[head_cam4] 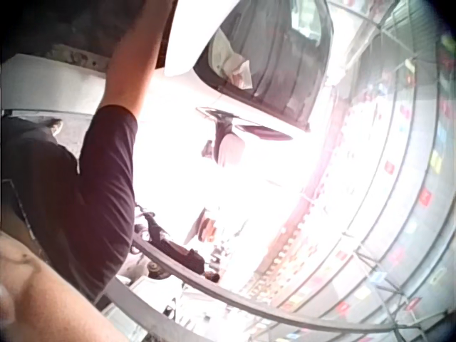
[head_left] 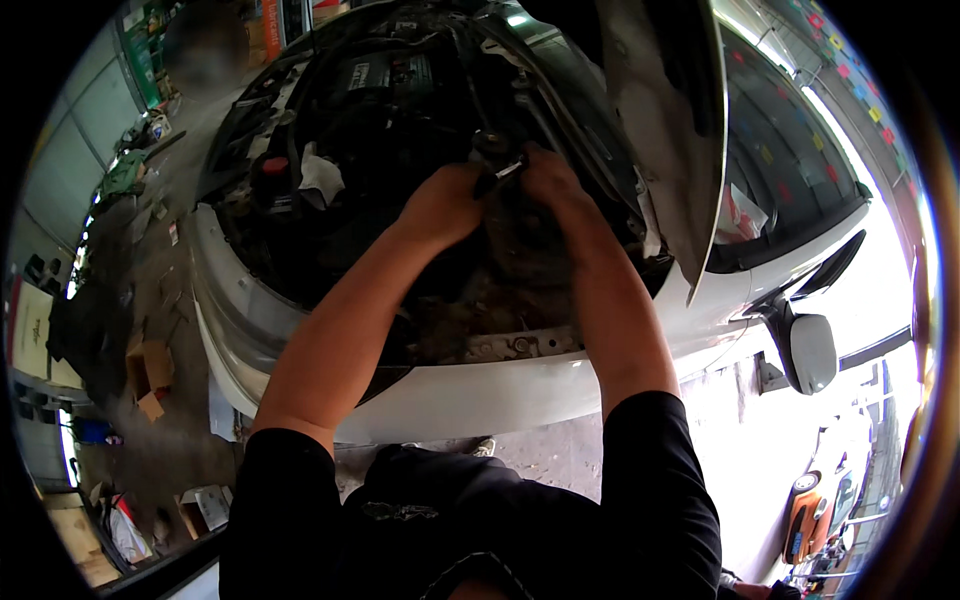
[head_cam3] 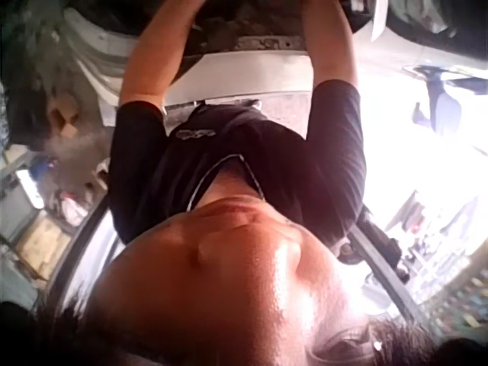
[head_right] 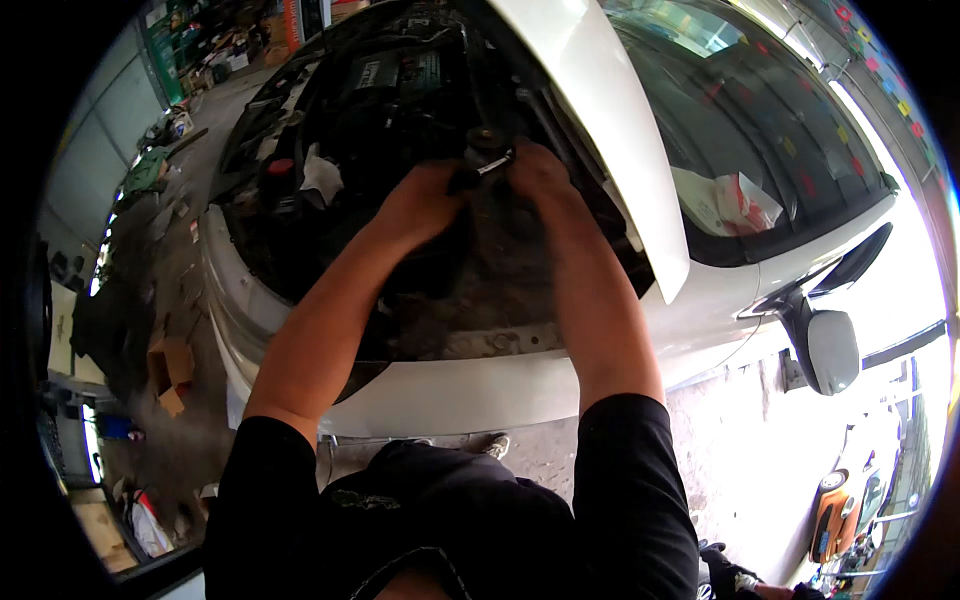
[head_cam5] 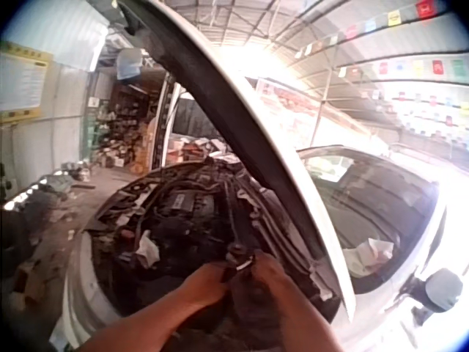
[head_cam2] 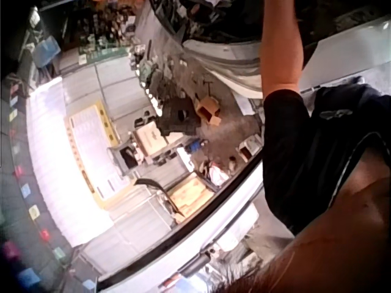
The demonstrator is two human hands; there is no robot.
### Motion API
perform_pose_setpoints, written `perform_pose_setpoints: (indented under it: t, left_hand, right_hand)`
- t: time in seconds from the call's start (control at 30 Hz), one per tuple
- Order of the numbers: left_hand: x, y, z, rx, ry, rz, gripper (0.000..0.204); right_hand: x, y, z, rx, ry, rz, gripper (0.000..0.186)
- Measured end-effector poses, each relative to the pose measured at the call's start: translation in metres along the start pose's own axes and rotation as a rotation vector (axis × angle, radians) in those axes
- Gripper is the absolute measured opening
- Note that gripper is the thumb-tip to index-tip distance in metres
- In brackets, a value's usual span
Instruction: The person works under the hood of a white car, using a wrench to loosen and remove bolts from the engine bay. They walk around the garage to retrieve tools and continue removing fasteners. Another person assists by holding a removed bumper piece. The person then positions the bumper near the front of the car.
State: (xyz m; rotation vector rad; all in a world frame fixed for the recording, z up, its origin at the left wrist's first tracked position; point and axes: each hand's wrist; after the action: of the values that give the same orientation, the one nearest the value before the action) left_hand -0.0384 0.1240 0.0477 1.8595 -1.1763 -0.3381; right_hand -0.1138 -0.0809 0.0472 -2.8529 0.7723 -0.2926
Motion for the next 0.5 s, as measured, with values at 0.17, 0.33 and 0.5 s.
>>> perform_pose_setpoints:
  t: [0.17,0.33,0.5]
  left_hand:
    - [-0.005,0.011,0.007,0.088,-0.18,-0.121,0.031]
    - [0.008,-0.017,0.032,0.458,-0.015,-0.038,0.023]
    - [0.039,-0.03,0.031,0.692,-0.016,-0.033,0.02]
  right_hand:
    - [0.007,0.03,0.025,-0.03,-0.043,-0.087,0.033]
    - [0.019,0.04,0.038,-0.041,-0.082,-0.045,0.034]
    - [0.009,0.021,0.022,-0.065,-0.117,-0.146,0.043]
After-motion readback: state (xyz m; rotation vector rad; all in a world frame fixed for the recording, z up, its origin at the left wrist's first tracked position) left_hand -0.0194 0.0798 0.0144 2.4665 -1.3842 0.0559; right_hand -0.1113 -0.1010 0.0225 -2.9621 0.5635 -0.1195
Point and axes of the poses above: each hand's wrist, its own x-axis towards the middle knuckle, its own z-axis out of the palm, y = z × x, and after that the axes turned 5 degrees about -z, right-handed
